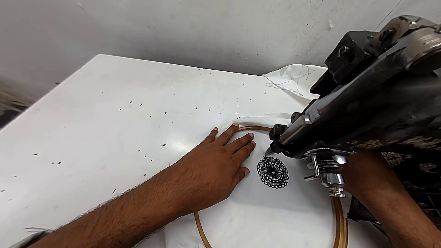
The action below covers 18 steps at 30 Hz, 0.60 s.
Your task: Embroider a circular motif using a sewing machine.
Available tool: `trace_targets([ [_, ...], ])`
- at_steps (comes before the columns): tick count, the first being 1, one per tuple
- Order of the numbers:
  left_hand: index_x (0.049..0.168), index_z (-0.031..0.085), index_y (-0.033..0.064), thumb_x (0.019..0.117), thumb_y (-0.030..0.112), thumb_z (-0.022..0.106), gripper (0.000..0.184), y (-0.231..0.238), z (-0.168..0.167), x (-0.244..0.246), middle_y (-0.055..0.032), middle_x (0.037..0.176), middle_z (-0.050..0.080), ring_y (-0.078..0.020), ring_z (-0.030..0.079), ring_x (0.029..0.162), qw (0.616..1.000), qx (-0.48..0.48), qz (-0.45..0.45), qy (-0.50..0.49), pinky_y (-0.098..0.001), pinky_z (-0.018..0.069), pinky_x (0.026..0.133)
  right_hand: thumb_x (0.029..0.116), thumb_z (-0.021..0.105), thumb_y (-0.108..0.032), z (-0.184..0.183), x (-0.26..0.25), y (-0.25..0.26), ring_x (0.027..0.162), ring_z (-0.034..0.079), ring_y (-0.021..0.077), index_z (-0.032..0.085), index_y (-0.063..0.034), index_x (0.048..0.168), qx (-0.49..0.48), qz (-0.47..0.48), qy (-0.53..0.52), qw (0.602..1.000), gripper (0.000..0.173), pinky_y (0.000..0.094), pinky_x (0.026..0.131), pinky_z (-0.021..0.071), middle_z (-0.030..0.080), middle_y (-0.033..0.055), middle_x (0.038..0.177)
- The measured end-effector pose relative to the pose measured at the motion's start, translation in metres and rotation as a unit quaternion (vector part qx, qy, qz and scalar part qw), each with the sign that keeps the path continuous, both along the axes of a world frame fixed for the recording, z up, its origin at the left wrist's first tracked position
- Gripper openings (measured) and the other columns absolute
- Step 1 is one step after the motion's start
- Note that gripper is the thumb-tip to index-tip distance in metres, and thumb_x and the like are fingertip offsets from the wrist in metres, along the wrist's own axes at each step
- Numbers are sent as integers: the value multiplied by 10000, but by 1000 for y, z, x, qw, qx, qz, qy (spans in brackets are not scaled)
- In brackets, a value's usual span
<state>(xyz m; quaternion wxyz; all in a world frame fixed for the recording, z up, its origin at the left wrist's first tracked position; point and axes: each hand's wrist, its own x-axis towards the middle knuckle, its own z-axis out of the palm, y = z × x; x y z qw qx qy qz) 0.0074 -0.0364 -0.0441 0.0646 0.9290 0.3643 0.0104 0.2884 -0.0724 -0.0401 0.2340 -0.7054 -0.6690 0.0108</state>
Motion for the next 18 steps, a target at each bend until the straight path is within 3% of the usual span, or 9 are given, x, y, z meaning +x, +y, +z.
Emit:
trace_targets([
  [5, 1574, 441, 176, 1090, 454, 305, 575, 5, -2, 0, 41, 1669, 339, -260, 208, 1578, 1000, 7, 0, -15, -584, 255, 1234, 806, 743, -242, -5, 1, 2, 842, 650, 223, 679, -64, 960, 31, 0, 33, 999, 244, 469, 699, 503, 659, 109, 872],
  [12, 1572, 444, 173, 1089, 447, 302, 574, 0, -2, 2, 37, 1670, 337, -259, 207, 1579, 1000, 5, -6, -11, -591, 243, 1238, 818, 800, -136, 3, 1, 0, 827, 660, 357, 682, -28, 888, -13, -1, -38, 999, 175, 584, 684, 485, 663, 182, 838],
  [18, 1571, 446, 171, 1089, 445, 305, 572, 5, -3, 0, 35, 1664, 350, -262, 217, 1576, 1000, 9, -3, -23, -586, 250, 1237, 810, 754, -203, -3, 1, 1, 824, 647, 245, 671, -50, 927, 30, 4, 10, 999, 210, 480, 689, 493, 653, 125, 854],
])
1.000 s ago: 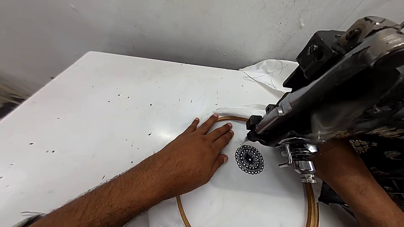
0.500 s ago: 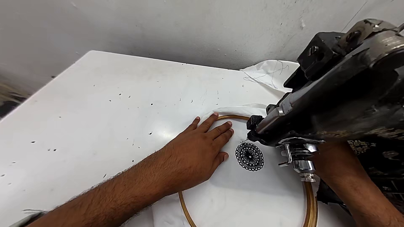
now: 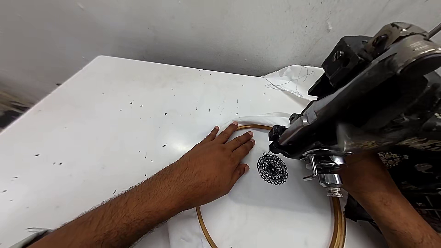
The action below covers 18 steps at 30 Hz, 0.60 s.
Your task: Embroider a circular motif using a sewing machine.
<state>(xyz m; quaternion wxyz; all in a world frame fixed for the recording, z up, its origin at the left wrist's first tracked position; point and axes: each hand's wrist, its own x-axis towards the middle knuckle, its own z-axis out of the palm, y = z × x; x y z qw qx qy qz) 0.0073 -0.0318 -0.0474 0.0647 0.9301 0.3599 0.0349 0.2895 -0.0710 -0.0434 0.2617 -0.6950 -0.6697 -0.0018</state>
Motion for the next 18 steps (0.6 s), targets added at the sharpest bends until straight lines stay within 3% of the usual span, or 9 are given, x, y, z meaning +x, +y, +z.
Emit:
trace_targets([
  [6, 1578, 433, 174, 1092, 444, 285, 575, -4, 2, 2, 40, 1674, 330, -259, 196, 1582, 1000, -6, -1, 13, -589, 228, 1245, 815, 818, -177, 6, 0, 0, 840, 659, 363, 680, -20, 905, -39, -14, -37, 998, 227, 592, 694, 483, 665, 189, 851],
  [13, 1573, 442, 173, 1091, 448, 295, 574, 0, 3, -1, 33, 1668, 342, -269, 211, 1577, 1000, -7, 5, 10, -593, 248, 1235, 842, 693, -356, -5, 2, 3, 896, 648, 159, 685, -94, 974, 27, 19, -7, 999, 294, 398, 766, 506, 666, 72, 909],
  [18, 1579, 434, 179, 1089, 436, 296, 570, -4, 6, -1, 37, 1673, 331, -267, 208, 1578, 999, -11, 13, 28, -592, 247, 1236, 837, 747, -235, 1, -2, -1, 868, 644, 238, 667, -38, 964, -19, -14, 15, 1000, 247, 475, 724, 488, 658, 130, 890],
])
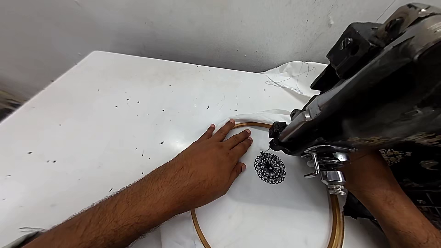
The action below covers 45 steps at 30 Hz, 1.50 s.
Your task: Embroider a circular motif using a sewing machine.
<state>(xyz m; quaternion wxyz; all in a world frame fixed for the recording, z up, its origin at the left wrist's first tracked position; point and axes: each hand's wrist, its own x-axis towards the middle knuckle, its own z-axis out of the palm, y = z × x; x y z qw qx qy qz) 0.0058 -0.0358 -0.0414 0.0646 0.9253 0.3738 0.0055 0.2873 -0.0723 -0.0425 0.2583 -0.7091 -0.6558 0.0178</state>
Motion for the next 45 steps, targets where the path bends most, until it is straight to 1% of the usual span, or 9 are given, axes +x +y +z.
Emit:
trace_targets([
  [6, 1572, 445, 172, 1084, 437, 318, 570, -1, 1, -2, 23, 1666, 347, -285, 233, 1569, 1000, 4, 8, -1, -599, 272, 1221, 860, 689, -193, 0, -6, 0, 827, 607, 73, 659, -58, 963, 19, 3, 41, 999, 172, 285, 725, 488, 640, 43, 875],
  [12, 1568, 452, 171, 1082, 431, 323, 566, -6, 0, 1, 26, 1666, 347, -282, 227, 1571, 1000, 9, 0, -3, -604, 270, 1222, 805, 772, -137, 3, -1, -1, 839, 655, 251, 680, -38, 938, -1, 19, 1, 1000, 190, 494, 706, 501, 666, 126, 861],
  [18, 1570, 449, 176, 1083, 439, 323, 568, -1, 2, -1, 23, 1665, 349, -287, 240, 1567, 1000, 2, 7, -1, -604, 284, 1214, 837, 705, -211, -1, -6, 0, 835, 604, 6, 655, -69, 981, 44, 25, 63, 997, 208, 211, 723, 485, 635, 10, 869],
  [22, 1563, 458, 161, 1084, 420, 325, 560, -3, 0, 0, 12, 1660, 359, -300, 241, 1565, 1000, 8, -1, -5, -614, 284, 1210, 803, 741, -192, 2, -3, -1, 802, 642, 148, 670, -55, 935, 20, 29, 20, 999, 203, 384, 688, 505, 651, 78, 835],
  [26, 1559, 464, 167, 1083, 427, 321, 561, -3, 0, 0, 19, 1659, 361, -289, 245, 1565, 1000, 8, -5, -7, -602, 285, 1215, 829, 749, -166, 3, -3, 0, 849, 648, 203, 679, -54, 960, 9, 25, 13, 1000, 187, 442, 723, 505, 663, 101, 882],
  [30, 1563, 458, 168, 1083, 440, 322, 568, 0, 1, -2, 18, 1660, 360, -296, 245, 1565, 1000, 4, 4, -5, -598, 285, 1215, 842, 722, -186, -1, -7, 0, 788, 595, -21, 653, -85, 941, 27, 14, 79, 996, 157, 183, 691, 479, 623, -18, 824],
  [36, 1574, 439, 169, 1080, 440, 318, 576, -5, 4, -3, 13, 1668, 343, -299, 232, 1568, 1000, -4, 4, 15, -610, 283, 1212, 822, 722, -180, -1, -7, -1, 863, 640, 70, 677, -78, 992, 33, 45, 44, 997, 204, 294, 765, 521, 665, 33, 898],
  [42, 1567, 454, 175, 1078, 441, 326, 571, -1, 1, -2, 21, 1660, 359, -288, 254, 1562, 1000, 11, 7, -4, -597, 295, 1211, 835, 716, -219, -1, -6, 0, 838, 622, 41, 669, -77, 976, 29, 25, 51, 998, 206, 251, 727, 497, 648, 18, 870],
  [45, 1562, 461, 173, 1077, 442, 316, 573, -3, 1, -3, 19, 1661, 357, -295, 249, 1563, 1000, 13, 5, 1, -602, 295, 1210, 844, 737, -220, -1, -5, 1, 868, 648, 166, 679, -70, 977, 20, 30, 18, 999, 209, 397, 746, 518, 662, 80, 895],
])
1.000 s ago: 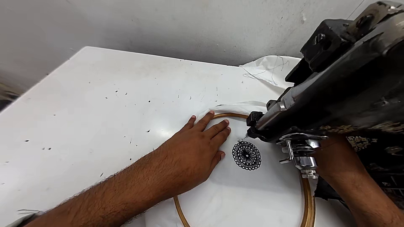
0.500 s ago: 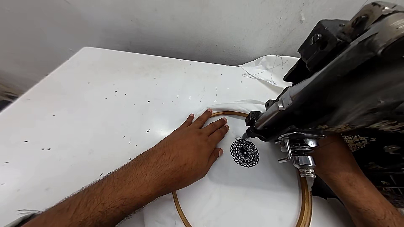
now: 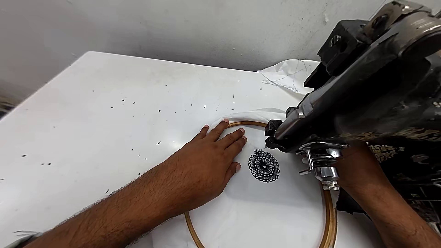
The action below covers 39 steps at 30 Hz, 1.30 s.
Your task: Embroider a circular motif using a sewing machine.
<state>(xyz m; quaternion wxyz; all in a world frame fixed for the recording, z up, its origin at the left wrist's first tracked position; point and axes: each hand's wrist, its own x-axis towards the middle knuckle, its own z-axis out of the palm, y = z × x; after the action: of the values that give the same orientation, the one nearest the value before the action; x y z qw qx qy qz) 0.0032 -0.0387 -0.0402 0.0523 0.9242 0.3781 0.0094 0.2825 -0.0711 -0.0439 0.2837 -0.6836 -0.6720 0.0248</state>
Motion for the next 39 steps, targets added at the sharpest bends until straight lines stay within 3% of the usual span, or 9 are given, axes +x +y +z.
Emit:
trace_targets([
  [3, 1560, 464, 181, 1074, 451, 318, 575, -3, 1, -1, 20, 1660, 358, -292, 254, 1562, 1000, -2, 1, 11, -598, 305, 1207, 827, 765, -140, 2, -1, -2, 817, 650, 219, 675, -58, 935, -17, -2, -6, 1000, 162, 464, 695, 512, 657, 103, 855],
  [10, 1564, 458, 178, 1079, 448, 315, 573, 1, -1, 1, 17, 1660, 360, -293, 259, 1560, 1000, 6, 6, 5, -580, 301, 1214, 823, 736, -186, 3, -1, -1, 801, 626, 80, 665, -96, 935, -8, -11, 24, 1000, 160, 297, 690, 499, 641, 26, 832],
  [17, 1563, 461, 175, 1073, 447, 323, 577, -4, 0, 1, 20, 1656, 366, -290, 253, 1562, 1000, 0, -2, 6, -605, 294, 1209, 807, 772, -106, 9, -4, -3, 784, 630, 203, 663, -55, 888, -17, 3, -15, 1000, 145, 435, 681, 486, 639, 91, 817],
  [21, 1567, 454, 180, 1076, 439, 331, 569, 1, 1, 0, 21, 1656, 365, -284, 258, 1561, 1000, -3, 1, -1, -589, 296, 1213, 826, 737, -186, 3, -2, 0, 831, 632, 103, 668, -87, 950, 8, 1, 1, 1000, 172, 314, 714, 505, 645, 42, 858],
  [27, 1562, 462, 171, 1080, 429, 317, 566, -3, 0, 2, 21, 1655, 370, -296, 251, 1562, 1000, -1, -1, 5, -608, 289, 1210, 810, 773, -121, 6, 0, -2, 813, 652, 265, 678, -38, 911, -11, 9, -34, 999, 162, 503, 690, 494, 658, 131, 840],
  [30, 1557, 468, 170, 1078, 430, 326, 563, -2, -1, 1, 16, 1652, 374, -300, 262, 1559, 1000, -3, -5, 2, -604, 301, 1207, 817, 724, -229, 5, 0, -2, 819, 642, 215, 670, -49, 927, 11, 16, -44, 999, 218, 442, 694, 494, 646, 105, 845],
  [32, 1556, 470, 168, 1078, 434, 329, 565, 0, -1, 1, 16, 1654, 371, -300, 263, 1558, 1000, 2, -4, -1, -595, 306, 1206, 825, 711, -254, 1, 0, 0, 880, 638, 112, 677, -80, 974, 25, 12, -12, 1000, 232, 336, 766, 510, 657, 55, 900],
  [34, 1561, 464, 179, 1077, 444, 326, 568, 1, 0, 0, 22, 1657, 364, -289, 261, 1560, 1000, 3, 1, 1, -592, 305, 1208, 827, 705, -251, -2, 0, 0, 866, 626, 48, 668, -86, 975, 32, 8, 21, 999, 225, 262, 751, 501, 648, 25, 890],
  [39, 1560, 465, 165, 1077, 432, 334, 567, -1, 1, 0, 11, 1656, 368, -306, 263, 1557, 1000, -1, 6, 6, -596, 307, 1204, 816, 710, -225, -1, -3, -1, 837, 614, 53, 657, -73, 959, 32, 10, 33, 999, 216, 266, 729, 486, 638, 30, 871],
])
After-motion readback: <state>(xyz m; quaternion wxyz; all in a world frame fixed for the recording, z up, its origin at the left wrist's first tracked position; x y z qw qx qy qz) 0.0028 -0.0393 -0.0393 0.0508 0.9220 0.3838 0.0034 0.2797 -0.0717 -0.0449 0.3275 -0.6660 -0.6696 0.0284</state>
